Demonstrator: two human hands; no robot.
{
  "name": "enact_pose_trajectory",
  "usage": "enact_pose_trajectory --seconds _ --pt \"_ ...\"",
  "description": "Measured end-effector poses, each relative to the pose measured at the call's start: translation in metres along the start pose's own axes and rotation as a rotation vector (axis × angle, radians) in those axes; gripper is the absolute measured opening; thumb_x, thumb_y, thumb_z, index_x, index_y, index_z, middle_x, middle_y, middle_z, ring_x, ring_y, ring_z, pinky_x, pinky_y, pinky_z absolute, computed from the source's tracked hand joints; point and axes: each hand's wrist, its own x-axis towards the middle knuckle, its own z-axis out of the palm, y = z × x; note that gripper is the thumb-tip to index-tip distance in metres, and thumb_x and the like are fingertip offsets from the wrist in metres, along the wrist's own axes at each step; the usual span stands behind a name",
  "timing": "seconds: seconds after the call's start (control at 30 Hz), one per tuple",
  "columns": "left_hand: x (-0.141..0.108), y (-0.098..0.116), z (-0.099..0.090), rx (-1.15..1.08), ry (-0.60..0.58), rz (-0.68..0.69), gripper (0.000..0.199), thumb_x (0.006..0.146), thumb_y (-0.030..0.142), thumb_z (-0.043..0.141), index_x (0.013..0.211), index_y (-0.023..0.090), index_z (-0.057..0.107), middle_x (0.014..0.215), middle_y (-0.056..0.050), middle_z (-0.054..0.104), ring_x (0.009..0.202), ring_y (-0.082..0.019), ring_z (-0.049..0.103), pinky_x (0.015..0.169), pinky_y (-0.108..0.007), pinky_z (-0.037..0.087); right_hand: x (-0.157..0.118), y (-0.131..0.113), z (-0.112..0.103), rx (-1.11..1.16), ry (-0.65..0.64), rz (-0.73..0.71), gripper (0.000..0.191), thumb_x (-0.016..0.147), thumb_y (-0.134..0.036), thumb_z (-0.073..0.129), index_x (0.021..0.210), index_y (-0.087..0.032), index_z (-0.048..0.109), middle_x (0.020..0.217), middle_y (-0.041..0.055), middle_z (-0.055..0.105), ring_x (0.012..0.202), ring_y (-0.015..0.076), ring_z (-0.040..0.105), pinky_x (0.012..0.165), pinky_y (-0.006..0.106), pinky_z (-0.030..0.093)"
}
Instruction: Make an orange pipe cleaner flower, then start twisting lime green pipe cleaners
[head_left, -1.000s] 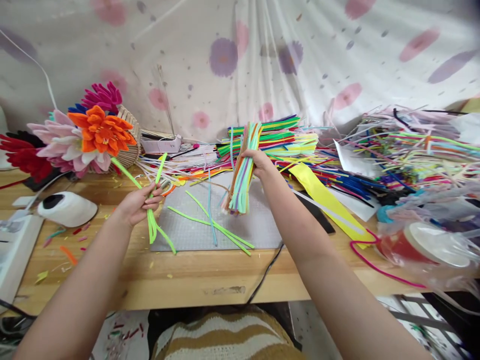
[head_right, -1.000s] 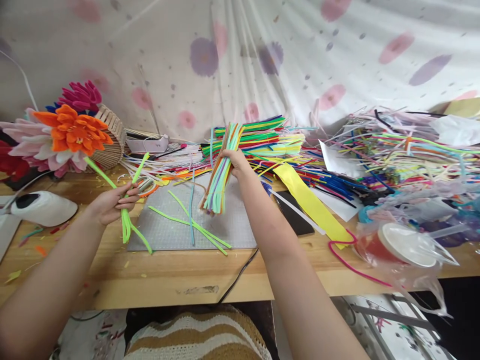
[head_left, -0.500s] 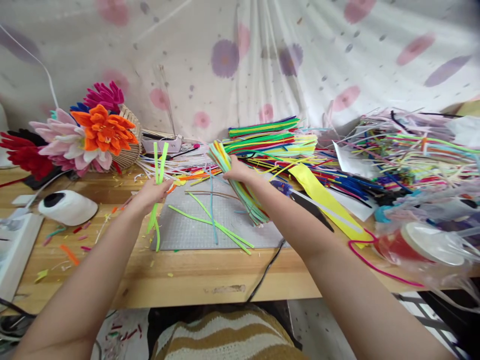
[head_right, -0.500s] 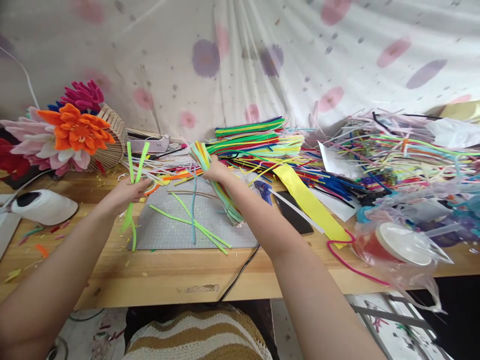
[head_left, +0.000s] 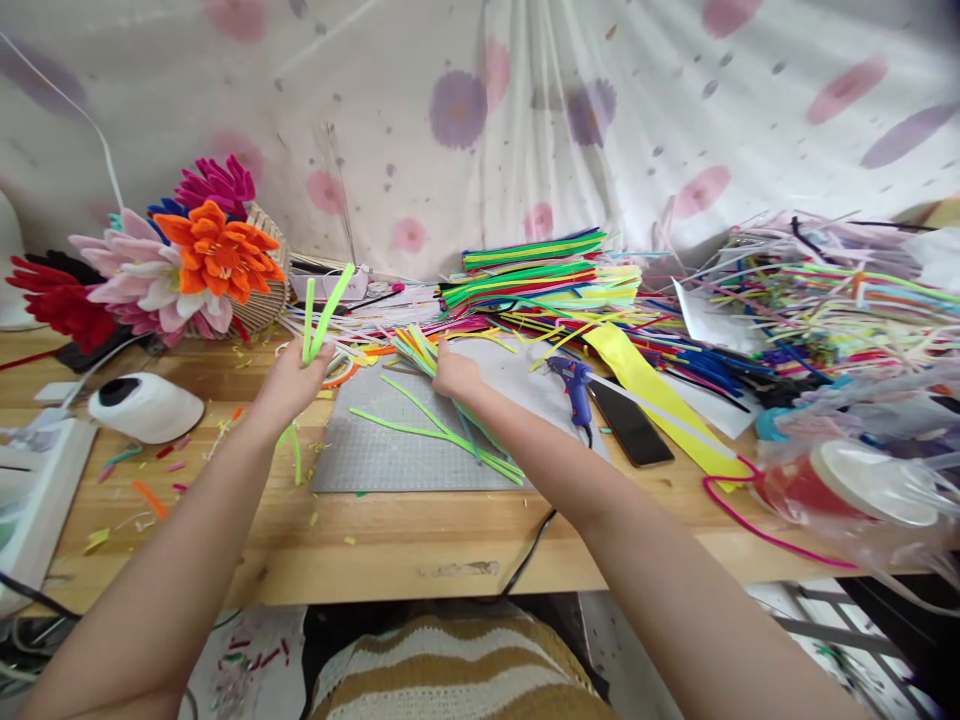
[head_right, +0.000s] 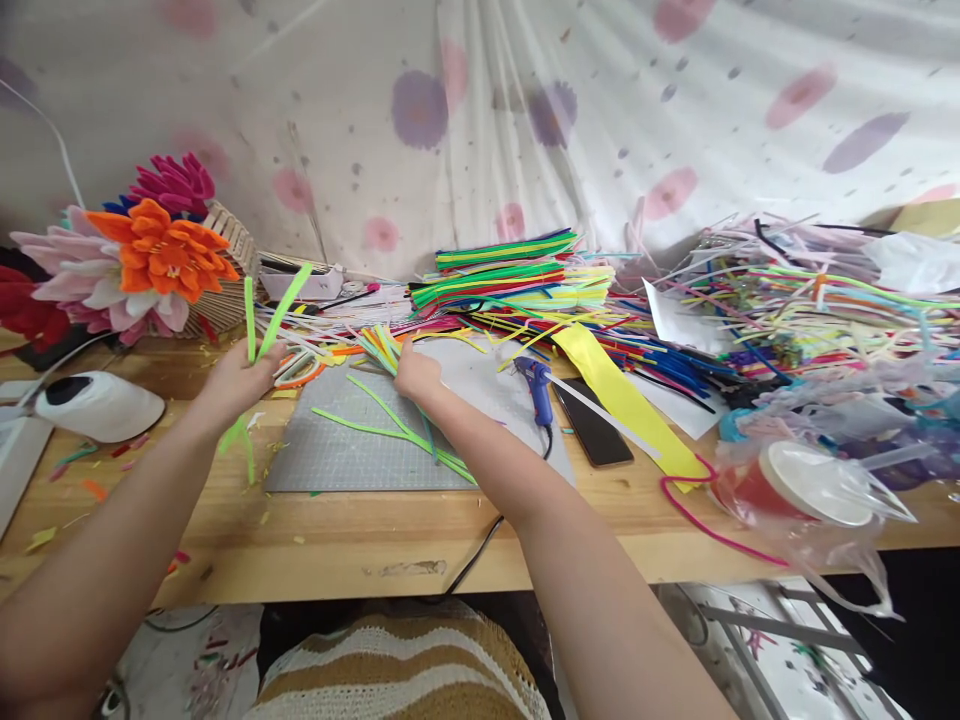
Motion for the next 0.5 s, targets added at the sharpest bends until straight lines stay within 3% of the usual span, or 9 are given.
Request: enact_pose_trajectory --seconds 0.1,0.17,0.23,0.37,0.43,0.5 --pt "-0.002 0.008 -0.006 0.153 0.109 0.040 0.040 0.083 0.053 0.032 0.085 0.019 0.053 0.069 -0.005 0.055 0.065 -0.020 0.052 0.057 -0.028 0.036 0.004 0.011 -0.017 0.081 0.000 0.012 0.087 0.061 -0.023 0.065 0.136 -0.014 0.021 0.109 0.0173 0.060 0.099 0.0287 0.058 0.078 0.036 0.045" --pt "-0.006 0.012 -0.002 0.281 0.075 0.107 0.039 0.083 0.051 0.034 0.093 0.019 0.053 0.075 -0.006 0.057 0.071 -0.022 0.055 0.060 -0.029 0.037 0.007 0.023 -0.036 0.197 -0.010 0.000 0.085 0.056 -0.028 0.068 0.131 -0.015 0.030 0.114 0.0150 0.057 0.097 0.0260 0.058 0.077 0.033 0.045" --pt "-0.011 0.010 0.011 0.410 -0.099 0.247 0.034 0.080 0.047 0.043 0.096 0.019 0.052 0.080 -0.006 0.059 0.077 -0.023 0.057 0.064 -0.030 0.039 0.009 0.037 -0.059 0.309 0.018 0.006 0.080 0.053 -0.027 0.068 0.125 -0.013 0.036 0.112 0.0140 0.057 0.091 0.0236 0.058 0.074 0.031 0.046" --pt "-0.027 0.003 0.054 0.493 -0.465 0.688 0.038 0.073 0.045 0.056 0.103 0.021 0.052 0.106 -0.008 0.055 0.095 -0.022 0.054 0.075 -0.031 0.042 0.007 0.063 -0.100 0.633 0.089 -0.012 0.057 0.051 -0.020 0.064 0.105 -0.013 0.049 0.078 0.0035 0.062 0.063 0.0154 0.055 0.059 0.028 0.046" --pt "-0.036 0.004 0.074 0.476 -0.534 0.831 0.049 0.074 0.049 0.055 0.113 0.021 0.048 0.120 -0.010 0.048 0.102 -0.023 0.051 0.078 -0.032 0.042 0.001 0.071 -0.112 0.778 0.111 -0.047 0.040 0.051 -0.017 0.061 0.090 -0.014 0.053 0.062 -0.0018 0.057 0.054 0.0122 0.051 0.053 0.026 0.045" --pt "-0.041 0.007 0.090 0.472 -0.533 0.927 0.044 0.079 0.046 0.050 0.114 0.020 0.047 0.120 -0.011 0.046 0.105 -0.022 0.048 0.082 -0.033 0.042 -0.006 0.074 -0.119 0.892 0.109 -0.070 0.029 0.051 -0.015 0.060 0.079 -0.014 0.054 0.053 -0.0039 0.052 0.049 0.0107 0.048 0.050 0.024 0.043"
